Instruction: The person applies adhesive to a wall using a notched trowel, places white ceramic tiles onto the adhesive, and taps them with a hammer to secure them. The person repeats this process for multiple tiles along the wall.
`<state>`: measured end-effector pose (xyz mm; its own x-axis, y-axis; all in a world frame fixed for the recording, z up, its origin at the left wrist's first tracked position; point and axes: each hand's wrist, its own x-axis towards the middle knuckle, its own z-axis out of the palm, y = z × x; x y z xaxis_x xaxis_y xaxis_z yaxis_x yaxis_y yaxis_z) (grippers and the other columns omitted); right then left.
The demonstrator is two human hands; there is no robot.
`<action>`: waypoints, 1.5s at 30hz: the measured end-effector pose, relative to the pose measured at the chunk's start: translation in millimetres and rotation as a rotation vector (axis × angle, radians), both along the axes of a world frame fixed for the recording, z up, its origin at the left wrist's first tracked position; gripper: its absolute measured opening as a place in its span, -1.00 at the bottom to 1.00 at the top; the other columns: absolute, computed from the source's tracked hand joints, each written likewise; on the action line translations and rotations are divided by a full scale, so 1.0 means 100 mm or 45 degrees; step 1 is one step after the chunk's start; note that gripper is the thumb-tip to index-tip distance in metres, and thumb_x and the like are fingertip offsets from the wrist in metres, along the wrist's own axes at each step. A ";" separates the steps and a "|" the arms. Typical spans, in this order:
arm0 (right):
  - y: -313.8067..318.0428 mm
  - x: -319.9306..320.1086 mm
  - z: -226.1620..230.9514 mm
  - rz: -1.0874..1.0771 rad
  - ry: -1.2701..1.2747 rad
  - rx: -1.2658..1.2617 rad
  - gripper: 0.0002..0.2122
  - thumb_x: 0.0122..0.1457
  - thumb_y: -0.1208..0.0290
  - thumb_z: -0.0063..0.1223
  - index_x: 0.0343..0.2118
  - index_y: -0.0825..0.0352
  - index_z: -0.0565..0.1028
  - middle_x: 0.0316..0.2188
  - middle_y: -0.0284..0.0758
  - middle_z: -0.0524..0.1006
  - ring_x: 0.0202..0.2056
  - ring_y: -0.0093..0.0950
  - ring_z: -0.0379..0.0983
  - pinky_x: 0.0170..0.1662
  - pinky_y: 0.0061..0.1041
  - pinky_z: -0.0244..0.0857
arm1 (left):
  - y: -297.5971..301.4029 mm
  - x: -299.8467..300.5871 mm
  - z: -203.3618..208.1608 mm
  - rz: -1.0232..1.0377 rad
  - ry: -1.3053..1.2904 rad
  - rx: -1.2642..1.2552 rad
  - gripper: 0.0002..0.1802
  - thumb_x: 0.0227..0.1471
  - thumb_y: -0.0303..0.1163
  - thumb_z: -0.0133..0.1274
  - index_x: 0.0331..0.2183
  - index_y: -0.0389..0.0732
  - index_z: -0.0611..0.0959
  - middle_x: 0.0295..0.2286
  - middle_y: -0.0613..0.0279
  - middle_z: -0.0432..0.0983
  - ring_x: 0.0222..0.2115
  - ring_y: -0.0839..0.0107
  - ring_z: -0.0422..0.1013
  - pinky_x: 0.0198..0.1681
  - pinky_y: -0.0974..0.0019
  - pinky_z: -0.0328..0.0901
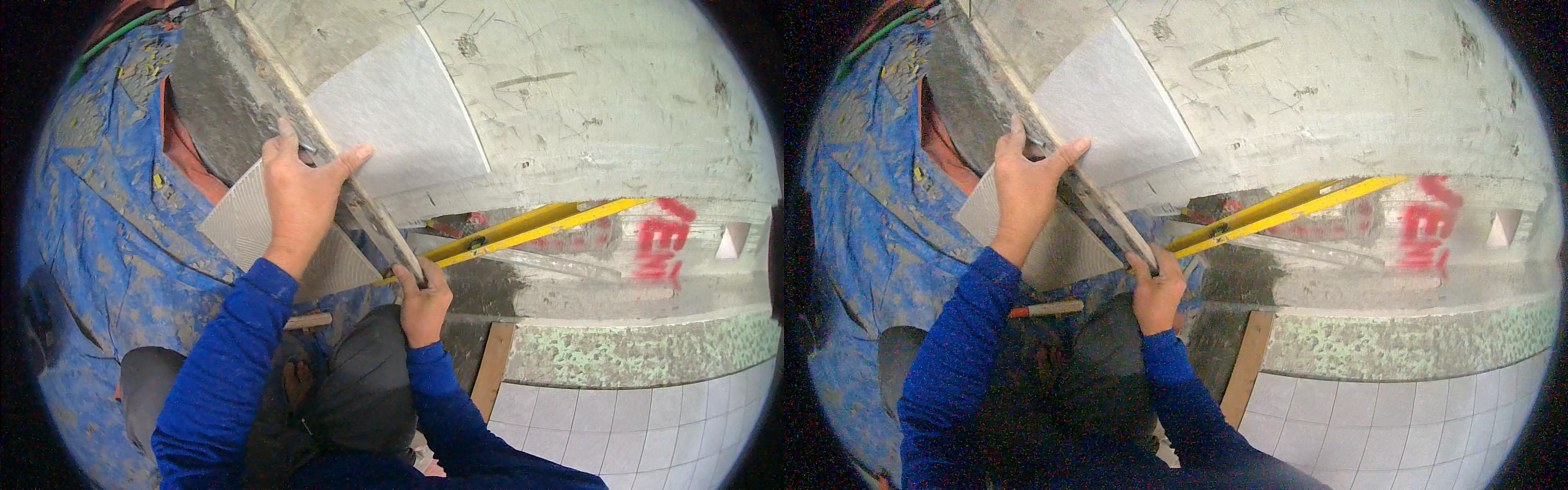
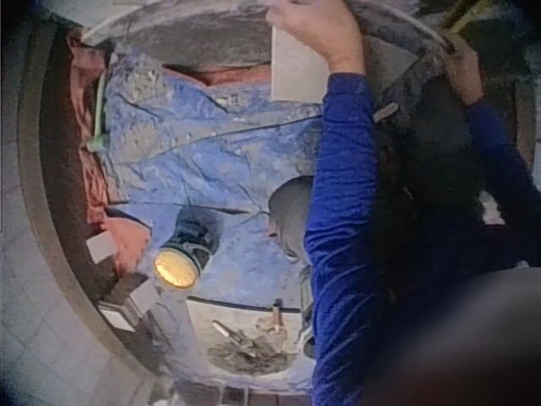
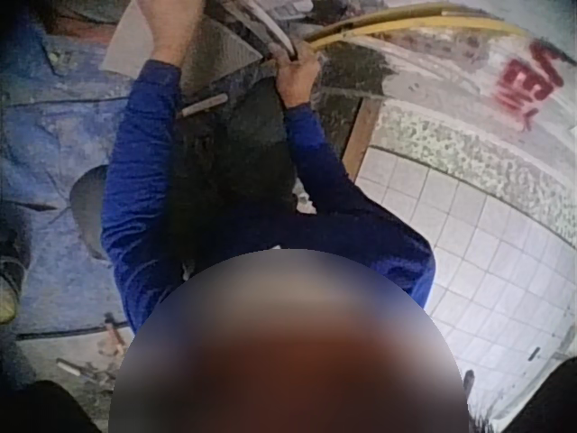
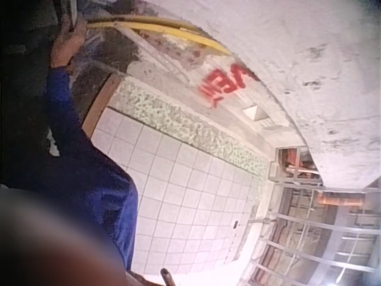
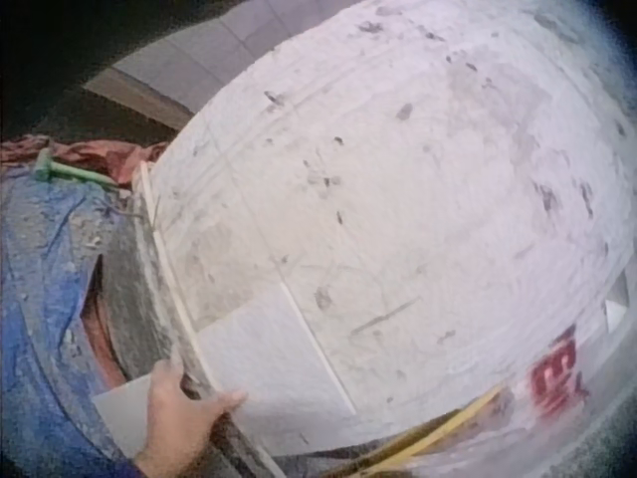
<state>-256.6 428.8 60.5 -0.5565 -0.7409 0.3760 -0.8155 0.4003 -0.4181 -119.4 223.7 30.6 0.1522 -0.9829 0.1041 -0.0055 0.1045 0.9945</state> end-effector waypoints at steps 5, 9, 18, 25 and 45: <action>0.00 0.00 0.01 -0.019 -0.033 0.023 -0.71 0.15 0.43 0.41 -0.14 0.49 0.63 -0.29 -0.16 0.65 -0.25 -0.41 0.57 -0.09 -0.43 0.42 | 0.00 0.02 0.01 -0.085 0.048 0.105 0.32 -0.27 0.08 0.57 0.17 -0.80 0.33 -0.22 -0.14 0.41 -0.21 0.13 0.39 -0.12 0.18 0.36; -0.01 0.01 0.02 -0.012 -0.013 0.033 -0.71 0.15 0.43 0.41 -0.14 0.49 0.63 -0.28 -0.16 0.65 -0.24 -0.38 0.57 -0.08 -0.42 0.42 | 0.00 0.03 0.03 -0.073 0.050 0.091 0.32 -0.26 0.07 0.57 0.17 -0.82 0.33 -0.23 -0.13 0.41 -0.22 0.15 0.39 -0.12 0.18 0.37; -0.01 0.03 0.04 -0.013 -0.003 0.029 -0.67 0.13 0.39 0.43 -0.13 0.51 0.62 -0.28 -0.12 0.65 -0.23 -0.28 0.59 -0.06 -0.38 0.42 | -0.01 0.05 0.05 -0.110 0.081 0.126 0.31 -0.26 0.05 0.57 0.17 -0.82 0.32 -0.22 -0.15 0.42 -0.22 0.12 0.40 -0.12 0.18 0.37; -0.22 0.18 0.16 0.150 0.758 0.115 -0.43 0.09 0.12 0.43 0.04 0.45 0.54 -0.29 -0.05 0.64 -0.23 0.00 0.55 0.03 -0.10 0.33 | -0.02 0.02 0.02 -0.071 0.022 0.069 0.30 -0.22 0.06 0.55 0.17 -0.82 0.31 -0.11 -0.31 0.44 -0.09 -0.05 0.44 0.03 0.13 0.36; -0.69 0.19 0.07 0.087 -0.037 -0.029 -0.48 -0.01 0.19 0.51 -0.04 0.35 0.55 -0.27 -0.03 0.68 -0.26 0.03 0.65 -0.20 -0.13 0.50 | -0.18 0.19 0.27 -0.169 -0.402 -0.792 0.13 0.05 -0.12 0.36 0.42 -0.38 0.13 0.38 -0.31 0.05 0.39 -0.21 0.04 0.44 -0.02 -0.03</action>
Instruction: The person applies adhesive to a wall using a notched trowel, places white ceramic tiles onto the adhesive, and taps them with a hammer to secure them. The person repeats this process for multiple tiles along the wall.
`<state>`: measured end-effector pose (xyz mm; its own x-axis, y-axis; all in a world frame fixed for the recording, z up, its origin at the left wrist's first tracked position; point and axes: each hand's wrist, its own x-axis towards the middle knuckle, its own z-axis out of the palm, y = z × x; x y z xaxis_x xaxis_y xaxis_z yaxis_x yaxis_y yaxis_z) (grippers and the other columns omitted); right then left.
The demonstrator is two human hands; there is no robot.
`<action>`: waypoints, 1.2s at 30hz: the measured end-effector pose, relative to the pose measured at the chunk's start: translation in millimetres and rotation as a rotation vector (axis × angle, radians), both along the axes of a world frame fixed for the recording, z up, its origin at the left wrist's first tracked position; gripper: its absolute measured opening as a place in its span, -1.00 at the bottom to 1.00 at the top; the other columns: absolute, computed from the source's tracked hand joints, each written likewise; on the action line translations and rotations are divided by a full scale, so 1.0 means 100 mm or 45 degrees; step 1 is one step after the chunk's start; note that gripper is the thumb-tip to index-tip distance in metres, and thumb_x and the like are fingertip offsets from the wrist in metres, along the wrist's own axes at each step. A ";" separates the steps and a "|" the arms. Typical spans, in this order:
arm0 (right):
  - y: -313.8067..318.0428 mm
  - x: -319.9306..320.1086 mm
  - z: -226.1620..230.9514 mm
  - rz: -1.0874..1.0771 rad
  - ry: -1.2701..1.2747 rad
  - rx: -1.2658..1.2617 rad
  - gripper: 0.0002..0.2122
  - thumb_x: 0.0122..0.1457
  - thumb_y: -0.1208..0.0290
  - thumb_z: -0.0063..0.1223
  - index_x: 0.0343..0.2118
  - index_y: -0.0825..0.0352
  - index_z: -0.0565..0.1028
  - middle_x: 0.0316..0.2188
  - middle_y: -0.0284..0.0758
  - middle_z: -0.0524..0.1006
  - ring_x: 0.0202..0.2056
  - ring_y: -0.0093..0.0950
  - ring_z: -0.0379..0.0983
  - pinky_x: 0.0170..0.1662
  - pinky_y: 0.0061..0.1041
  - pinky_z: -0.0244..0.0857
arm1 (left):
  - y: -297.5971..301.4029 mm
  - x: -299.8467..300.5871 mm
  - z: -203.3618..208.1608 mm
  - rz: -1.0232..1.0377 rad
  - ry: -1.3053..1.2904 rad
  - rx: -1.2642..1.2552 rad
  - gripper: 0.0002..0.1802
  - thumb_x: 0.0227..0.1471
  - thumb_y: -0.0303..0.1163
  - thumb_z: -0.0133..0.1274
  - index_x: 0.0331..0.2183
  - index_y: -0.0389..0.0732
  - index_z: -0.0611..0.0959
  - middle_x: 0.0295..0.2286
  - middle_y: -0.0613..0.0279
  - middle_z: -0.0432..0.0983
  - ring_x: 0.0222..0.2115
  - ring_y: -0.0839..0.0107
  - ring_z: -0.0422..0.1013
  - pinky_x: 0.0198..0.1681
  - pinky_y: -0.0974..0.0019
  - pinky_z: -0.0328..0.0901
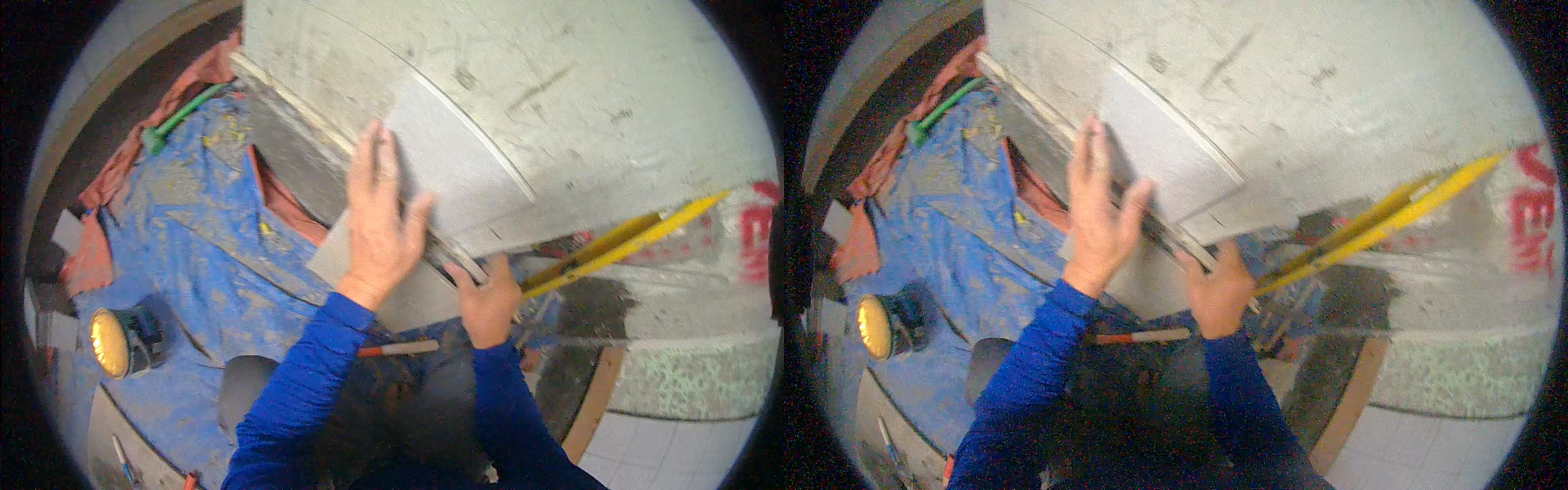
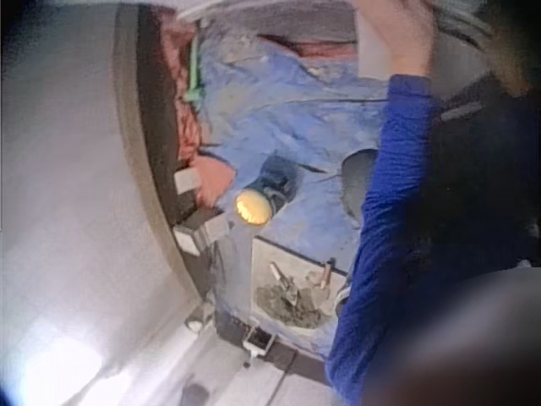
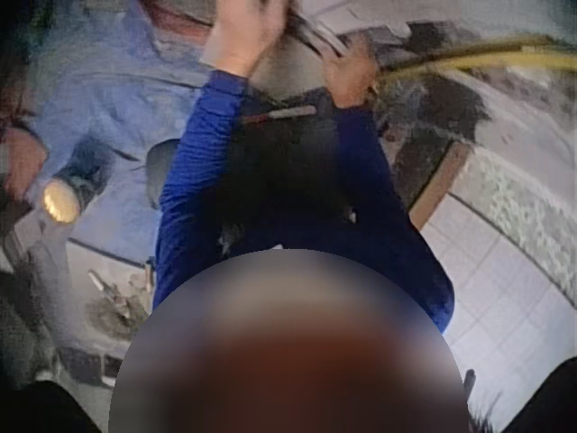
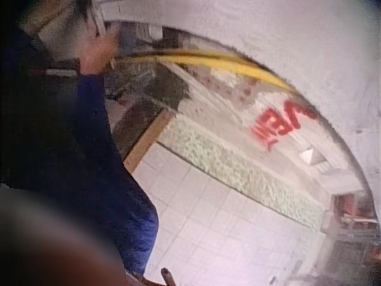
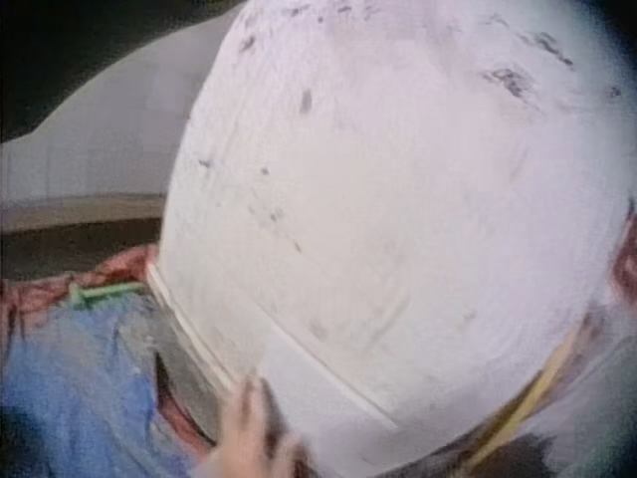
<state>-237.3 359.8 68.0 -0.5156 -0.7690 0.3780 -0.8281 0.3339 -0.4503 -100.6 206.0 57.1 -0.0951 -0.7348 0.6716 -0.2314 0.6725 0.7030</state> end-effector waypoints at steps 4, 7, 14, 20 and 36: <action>-0.07 -0.01 -0.02 0.081 -0.026 -0.147 -0.48 -0.02 0.23 0.52 -0.03 0.35 0.56 -0.26 -0.05 0.69 -0.26 0.00 0.66 -0.21 -0.14 0.51 | -0.06 -0.05 0.03 -0.042 0.049 -0.052 0.53 -0.32 0.15 0.52 0.44 -0.34 0.01 0.38 -0.40 -0.06 0.39 -0.31 -0.03 0.42 -0.15 -0.02; -0.04 0.01 -0.03 0.072 -0.016 -0.069 -0.51 -0.02 0.19 0.51 -0.07 0.33 0.57 -0.27 -0.05 0.69 -0.28 -0.04 0.66 -0.23 -0.13 0.52 | -0.06 -0.11 -0.06 0.016 -0.083 -0.061 0.75 -0.53 0.35 0.50 0.42 -0.43 -0.07 0.39 -0.45 -0.14 0.41 -0.36 -0.14 0.44 -0.20 -0.11; -0.12 0.16 -0.08 -0.080 -0.140 -0.042 -0.52 0.00 0.18 0.42 -0.08 0.37 0.54 -0.39 -0.03 0.62 -0.36 -0.02 0.57 -0.29 -0.07 0.41 | -0.32 0.00 -0.28 0.118 -0.278 -0.161 0.30 -0.30 -0.04 0.62 0.30 -0.52 0.31 0.34 -0.39 0.12 0.39 -0.20 0.02 0.47 -0.11 -0.14; -0.45 0.31 -0.29 -0.172 -0.048 -0.022 -0.43 0.08 0.41 0.08 0.18 0.58 0.40 -0.25 -0.14 0.62 -0.21 -0.23 0.59 -0.09 -0.22 0.40 | -0.91 0.35 -0.42 0.057 -0.642 -0.046 0.07 -0.02 -0.17 0.48 0.25 -0.58 0.24 0.15 -0.37 0.27 0.08 -0.06 0.41 0.11 0.02 0.40; -0.61 0.40 -0.28 -0.174 -0.250 -0.420 -0.61 0.10 0.37 0.12 -0.02 0.47 0.59 -0.15 -0.14 0.63 -0.08 -0.22 0.54 0.00 -0.22 0.41 | -0.63 0.37 -0.04 0.068 -0.707 -0.042 -0.36 0.16 -0.25 0.27 0.18 -0.33 0.48 0.09 -0.15 0.40 0.06 -0.02 0.41 0.14 0.06 0.33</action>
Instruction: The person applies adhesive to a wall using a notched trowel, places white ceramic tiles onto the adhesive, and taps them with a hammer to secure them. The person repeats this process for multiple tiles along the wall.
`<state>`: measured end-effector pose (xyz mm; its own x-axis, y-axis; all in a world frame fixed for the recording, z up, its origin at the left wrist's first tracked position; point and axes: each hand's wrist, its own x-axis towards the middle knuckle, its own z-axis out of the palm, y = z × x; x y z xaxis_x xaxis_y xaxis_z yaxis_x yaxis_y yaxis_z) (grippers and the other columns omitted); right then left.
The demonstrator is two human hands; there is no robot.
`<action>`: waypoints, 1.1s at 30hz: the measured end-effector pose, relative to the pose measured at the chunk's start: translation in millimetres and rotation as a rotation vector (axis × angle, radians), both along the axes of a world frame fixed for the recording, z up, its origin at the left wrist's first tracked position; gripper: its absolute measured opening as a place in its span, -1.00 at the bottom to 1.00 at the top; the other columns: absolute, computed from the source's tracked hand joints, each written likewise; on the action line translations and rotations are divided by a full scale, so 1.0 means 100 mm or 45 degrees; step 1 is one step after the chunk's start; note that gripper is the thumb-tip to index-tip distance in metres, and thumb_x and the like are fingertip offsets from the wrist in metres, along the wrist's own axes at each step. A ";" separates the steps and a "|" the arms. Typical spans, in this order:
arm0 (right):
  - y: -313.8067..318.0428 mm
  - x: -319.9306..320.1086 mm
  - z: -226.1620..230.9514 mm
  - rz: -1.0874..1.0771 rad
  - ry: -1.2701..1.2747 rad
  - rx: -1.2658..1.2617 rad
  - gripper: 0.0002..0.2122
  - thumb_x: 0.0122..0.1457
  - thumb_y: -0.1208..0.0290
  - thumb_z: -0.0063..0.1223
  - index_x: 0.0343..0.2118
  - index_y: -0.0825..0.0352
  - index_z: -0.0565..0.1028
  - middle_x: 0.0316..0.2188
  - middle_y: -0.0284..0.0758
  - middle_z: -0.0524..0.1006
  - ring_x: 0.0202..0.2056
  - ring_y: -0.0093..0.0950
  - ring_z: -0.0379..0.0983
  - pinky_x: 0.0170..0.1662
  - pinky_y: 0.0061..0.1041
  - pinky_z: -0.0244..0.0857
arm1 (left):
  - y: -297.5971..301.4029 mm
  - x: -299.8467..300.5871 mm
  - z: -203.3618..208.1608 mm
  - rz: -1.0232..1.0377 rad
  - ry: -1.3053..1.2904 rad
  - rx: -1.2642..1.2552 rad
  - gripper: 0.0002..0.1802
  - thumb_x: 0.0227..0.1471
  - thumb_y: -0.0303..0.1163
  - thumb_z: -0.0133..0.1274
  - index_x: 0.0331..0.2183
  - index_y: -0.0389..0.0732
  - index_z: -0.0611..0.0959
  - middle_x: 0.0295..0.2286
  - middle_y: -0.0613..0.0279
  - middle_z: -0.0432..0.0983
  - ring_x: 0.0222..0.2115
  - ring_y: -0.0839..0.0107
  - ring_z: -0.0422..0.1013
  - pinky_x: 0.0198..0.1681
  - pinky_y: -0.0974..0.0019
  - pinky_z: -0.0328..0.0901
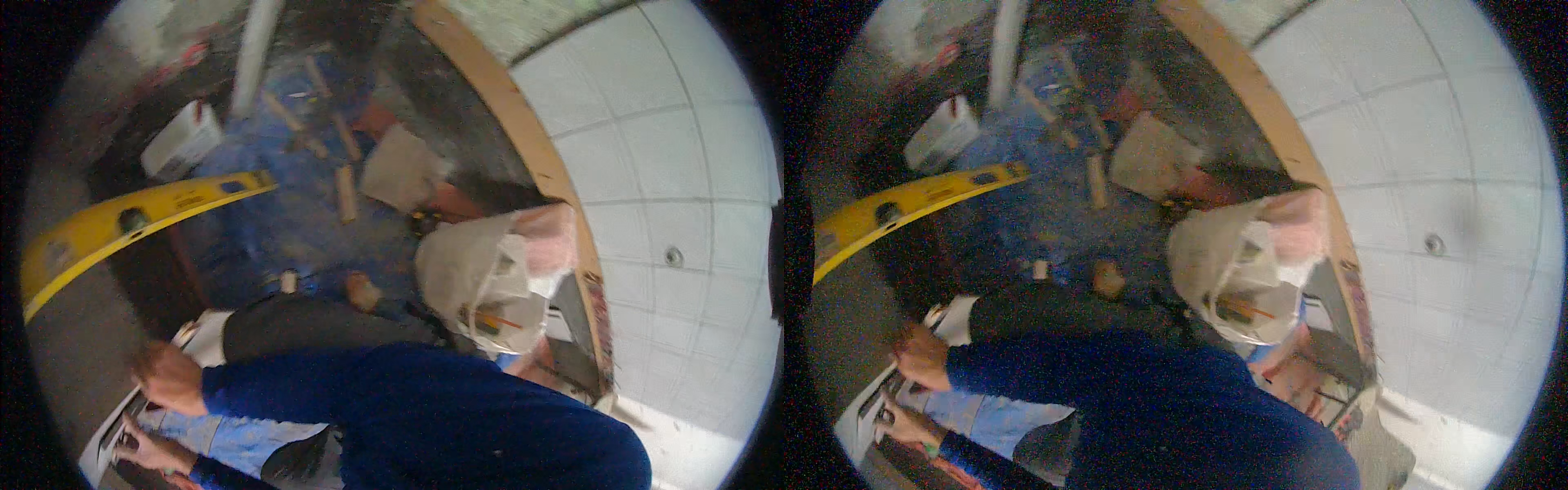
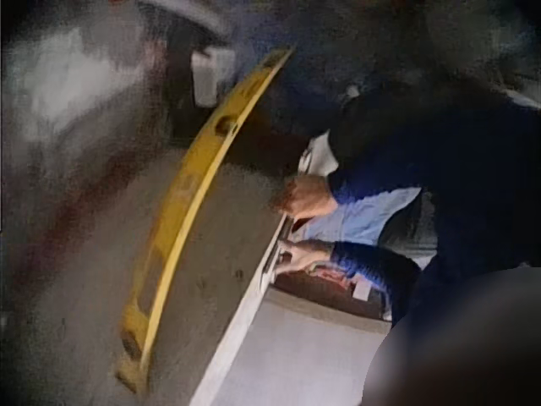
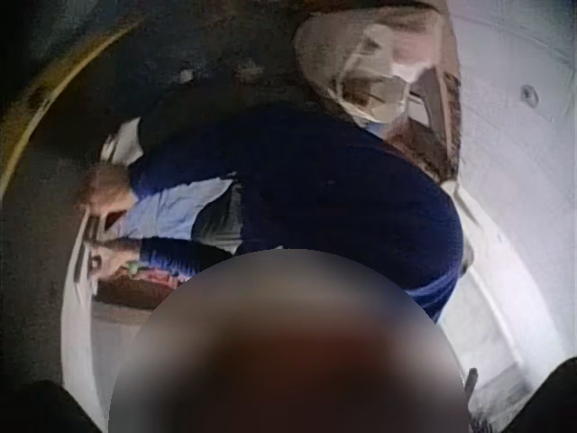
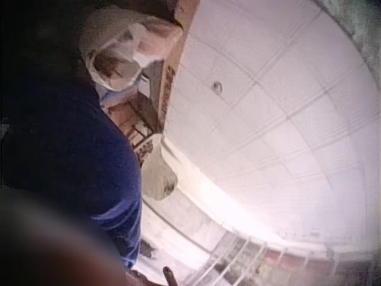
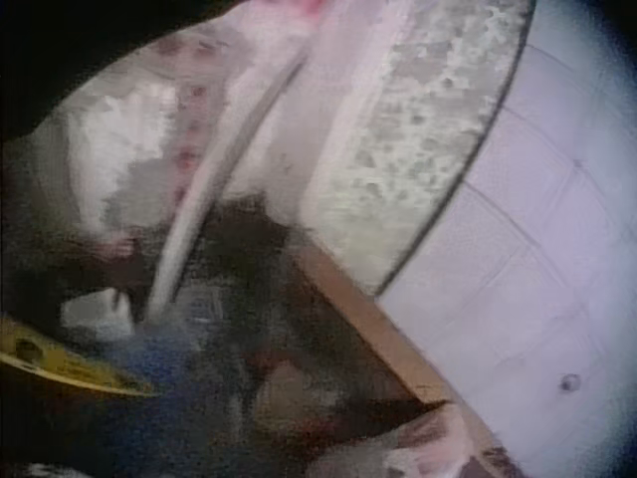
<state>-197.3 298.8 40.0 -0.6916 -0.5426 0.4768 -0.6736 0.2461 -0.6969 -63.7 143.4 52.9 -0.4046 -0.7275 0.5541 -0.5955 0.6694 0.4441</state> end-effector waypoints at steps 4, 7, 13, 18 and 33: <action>0.23 -0.04 0.16 0.154 -0.456 0.205 -0.68 0.11 0.25 0.20 -0.14 0.35 0.60 -0.31 -0.09 0.61 -0.24 -0.10 0.56 -0.14 -0.08 0.41 | 0.27 0.03 0.16 0.204 0.171 -0.017 -0.30 0.14 -0.29 0.28 0.21 -0.40 0.47 0.17 -0.14 0.43 0.11 0.00 0.42 0.21 0.08 0.32; 0.55 -0.17 0.21 0.135 0.046 0.311 -0.68 0.12 0.28 0.27 -0.09 0.29 0.56 -0.31 -0.13 0.61 -0.31 -0.10 0.54 -0.23 -0.05 0.35 | 0.46 0.17 0.26 0.167 0.647 0.307 -0.01 -0.09 -0.38 0.44 0.30 -0.48 0.34 0.25 -0.13 0.35 0.27 0.14 0.27 0.35 0.09 0.15; 0.61 -0.41 0.18 0.127 0.162 0.360 -0.46 0.02 0.16 0.43 0.03 0.31 0.52 -0.21 -0.12 0.64 -0.21 -0.04 0.57 -0.14 -0.10 0.40 | 0.19 0.82 0.51 0.274 1.024 0.259 0.08 -0.07 -0.45 0.39 0.39 -0.43 0.18 0.28 -0.05 0.26 0.27 0.21 0.26 0.36 0.17 0.15; 0.61 -0.42 0.17 0.080 0.067 0.497 -0.35 -0.07 0.28 0.54 0.10 0.44 0.54 -0.11 0.03 0.65 -0.10 0.02 0.59 -0.04 -0.14 0.44 | -0.58 1.27 0.68 0.293 0.998 0.127 0.03 -0.09 -0.35 0.43 0.32 -0.40 0.29 0.13 -0.02 0.43 0.12 0.25 0.40 0.21 0.19 0.31; 0.60 -0.37 0.31 0.124 0.104 0.335 -0.51 -0.09 0.46 0.52 -0.06 0.47 0.59 -0.22 0.01 0.68 -0.16 -0.01 0.64 -0.09 -0.22 0.44 | -2.13 1.18 0.22 0.307 0.600 -0.088 0.68 -0.53 0.32 0.57 0.32 -0.66 0.14 0.32 -0.59 0.03 0.38 -0.28 0.02 0.46 0.00 -0.05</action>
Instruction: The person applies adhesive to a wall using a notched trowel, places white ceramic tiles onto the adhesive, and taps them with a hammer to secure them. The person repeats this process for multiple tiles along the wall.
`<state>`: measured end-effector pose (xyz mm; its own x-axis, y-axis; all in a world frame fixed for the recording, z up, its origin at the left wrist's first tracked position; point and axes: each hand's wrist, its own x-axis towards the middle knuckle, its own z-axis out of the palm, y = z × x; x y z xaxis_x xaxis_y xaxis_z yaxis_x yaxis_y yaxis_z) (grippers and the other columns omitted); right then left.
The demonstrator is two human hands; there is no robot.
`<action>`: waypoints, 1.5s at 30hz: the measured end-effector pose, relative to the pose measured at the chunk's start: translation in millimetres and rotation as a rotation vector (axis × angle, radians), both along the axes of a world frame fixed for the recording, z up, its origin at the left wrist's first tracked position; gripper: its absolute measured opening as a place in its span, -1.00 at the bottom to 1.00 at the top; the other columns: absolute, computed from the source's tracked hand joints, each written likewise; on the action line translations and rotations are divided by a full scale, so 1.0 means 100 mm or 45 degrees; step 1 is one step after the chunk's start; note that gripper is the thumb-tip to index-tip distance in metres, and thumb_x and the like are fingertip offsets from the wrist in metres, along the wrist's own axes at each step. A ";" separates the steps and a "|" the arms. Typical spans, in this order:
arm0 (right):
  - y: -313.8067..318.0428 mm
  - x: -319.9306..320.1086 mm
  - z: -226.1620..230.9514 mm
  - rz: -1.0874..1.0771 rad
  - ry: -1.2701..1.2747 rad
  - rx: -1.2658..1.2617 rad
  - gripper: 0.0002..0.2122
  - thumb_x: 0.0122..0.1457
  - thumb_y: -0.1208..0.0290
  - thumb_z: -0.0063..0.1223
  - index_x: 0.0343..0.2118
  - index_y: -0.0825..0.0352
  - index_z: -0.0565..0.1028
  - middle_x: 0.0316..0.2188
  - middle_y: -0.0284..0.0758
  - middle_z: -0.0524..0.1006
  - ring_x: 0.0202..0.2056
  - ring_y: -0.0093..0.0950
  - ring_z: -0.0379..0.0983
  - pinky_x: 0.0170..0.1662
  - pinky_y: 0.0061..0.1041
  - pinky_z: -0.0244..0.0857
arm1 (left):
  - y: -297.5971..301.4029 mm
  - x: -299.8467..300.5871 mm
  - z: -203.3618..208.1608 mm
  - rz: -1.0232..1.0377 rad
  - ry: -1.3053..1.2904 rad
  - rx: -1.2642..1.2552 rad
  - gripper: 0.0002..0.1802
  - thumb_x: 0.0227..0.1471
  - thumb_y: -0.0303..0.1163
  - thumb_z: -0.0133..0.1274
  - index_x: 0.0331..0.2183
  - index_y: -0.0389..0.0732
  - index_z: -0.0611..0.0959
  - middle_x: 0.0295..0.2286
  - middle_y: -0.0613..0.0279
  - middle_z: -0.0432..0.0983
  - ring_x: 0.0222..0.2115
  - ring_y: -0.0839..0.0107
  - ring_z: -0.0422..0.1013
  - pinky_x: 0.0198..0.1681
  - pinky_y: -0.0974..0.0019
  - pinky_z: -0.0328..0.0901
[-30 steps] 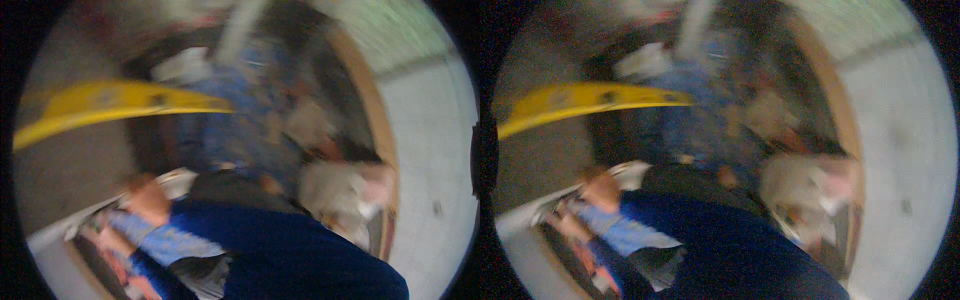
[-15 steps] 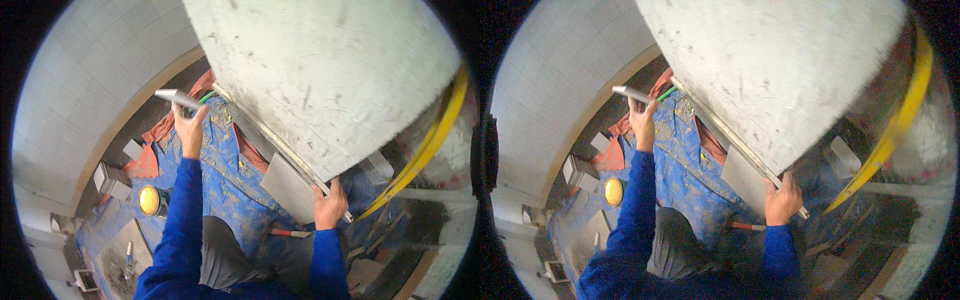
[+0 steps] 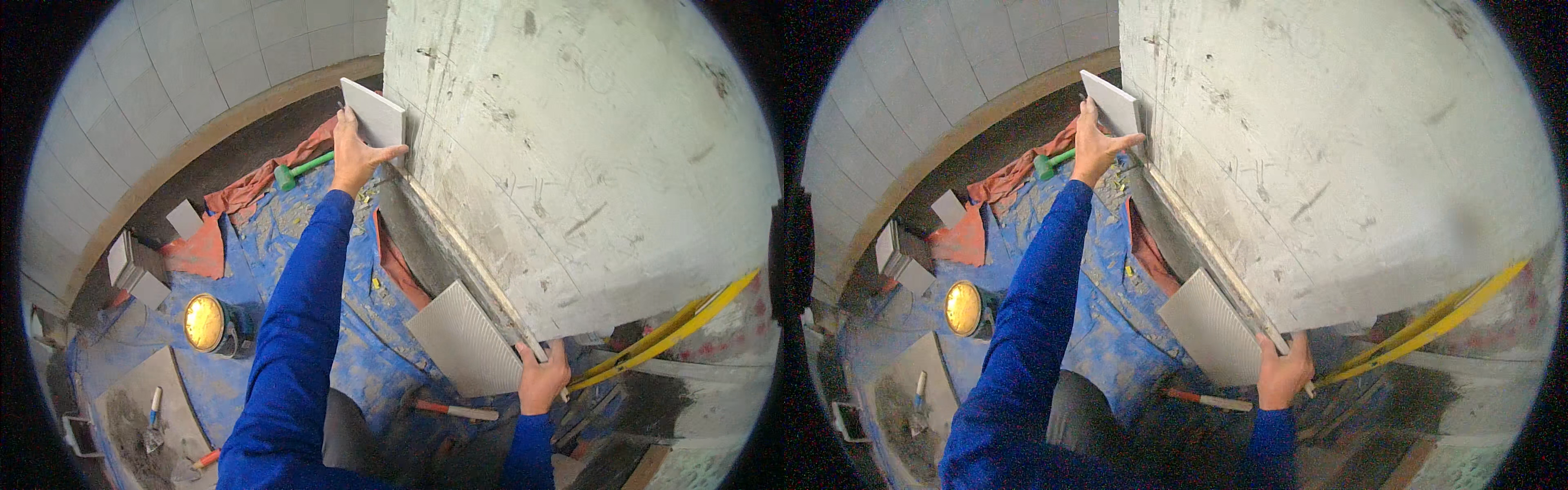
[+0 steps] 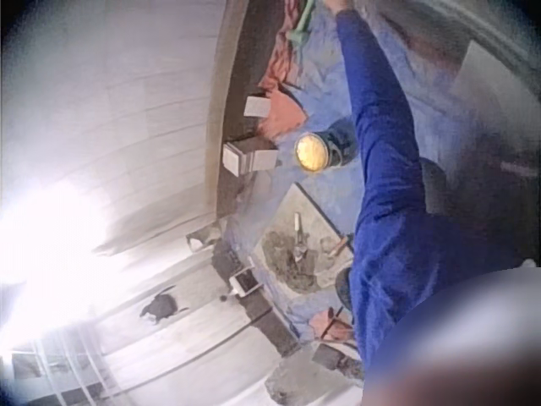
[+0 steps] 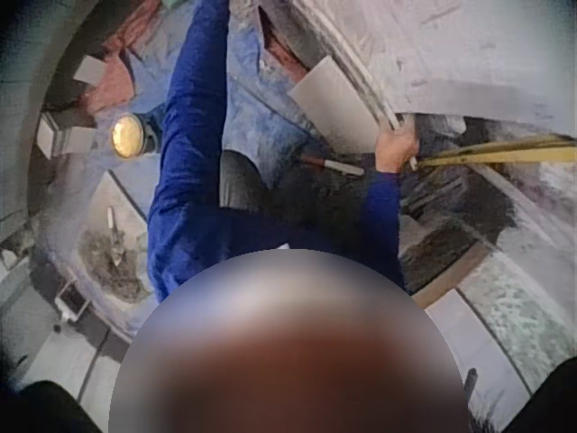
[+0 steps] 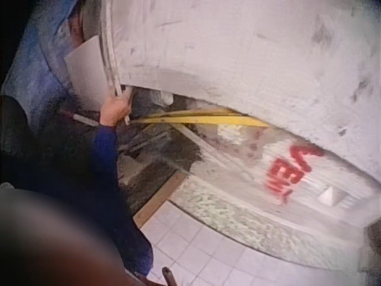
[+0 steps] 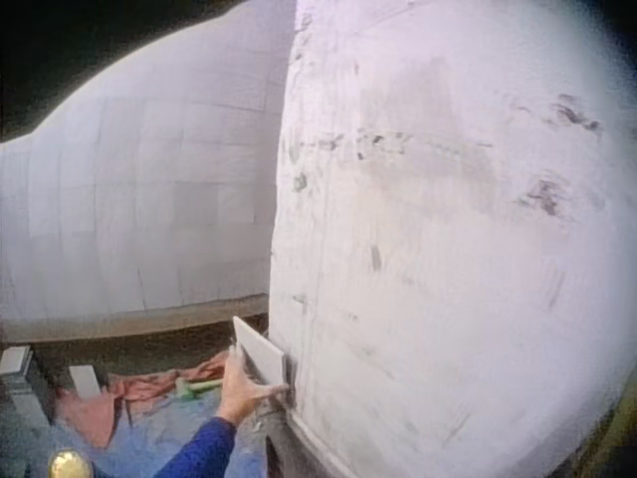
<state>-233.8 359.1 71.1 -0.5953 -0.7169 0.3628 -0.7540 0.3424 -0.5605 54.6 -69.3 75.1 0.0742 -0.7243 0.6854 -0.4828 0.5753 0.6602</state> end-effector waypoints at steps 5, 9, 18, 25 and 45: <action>-0.01 0.01 0.00 0.052 -0.007 -0.011 -0.55 -0.04 0.49 0.48 -0.06 0.49 0.58 -0.23 -0.01 0.68 -0.18 -0.11 0.66 -0.11 -0.26 0.46 | -0.10 0.01 -0.04 0.028 -0.035 0.029 0.69 -0.57 0.32 0.57 0.31 -0.67 0.14 0.32 -0.57 0.05 0.38 -0.25 0.04 0.45 0.01 -0.02; 0.00 -0.01 -0.04 -0.006 -0.089 0.001 -0.56 -0.07 0.40 0.51 -0.12 0.46 0.60 -0.20 0.02 0.66 -0.14 0.05 0.60 -0.07 -0.15 0.41 | -0.09 -0.03 -0.03 -0.037 -0.043 0.054 0.70 -0.59 0.32 0.57 0.31 -0.67 0.15 0.32 -0.55 0.06 0.39 -0.22 0.03 0.45 0.04 -0.01; -0.04 0.06 0.00 0.096 -0.160 -0.155 -0.55 -0.06 0.46 0.48 -0.09 0.52 0.59 -0.18 0.03 0.66 -0.14 -0.05 0.60 -0.03 -0.18 0.41 | -0.05 -0.04 0.05 -0.099 -0.117 0.126 0.65 -0.57 0.26 0.60 0.32 -0.62 0.18 0.34 -0.45 0.07 0.41 -0.15 0.01 0.46 0.07 -0.03; -0.06 0.18 0.13 -0.003 -0.202 0.004 -0.45 -0.03 0.54 0.43 0.06 0.59 0.52 -0.02 0.03 0.62 -0.01 -0.14 0.56 0.08 -0.22 0.38 | -0.02 -0.09 0.04 -0.165 -0.097 0.129 0.69 -0.59 0.27 0.60 0.33 -0.62 0.15 0.35 -0.54 -0.01 0.40 -0.25 0.00 0.46 -0.02 -0.05; -0.03 0.17 0.11 -0.150 -0.243 0.188 -0.25 0.03 0.24 0.48 0.19 0.66 0.42 0.14 0.19 0.47 0.15 0.03 0.43 0.13 0.04 0.31 | 0.04 -0.13 0.03 -0.051 -0.057 0.012 0.65 -0.62 0.27 0.59 0.27 -0.71 0.23 0.30 -0.56 0.08 0.36 -0.26 0.08 0.44 0.03 0.02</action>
<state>-217.1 355.8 82.4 -0.7257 -0.6752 0.1326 -0.5893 0.5104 -0.6263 42.0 -64.8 78.1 0.0142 -0.7327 0.6804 -0.4885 0.5887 0.6441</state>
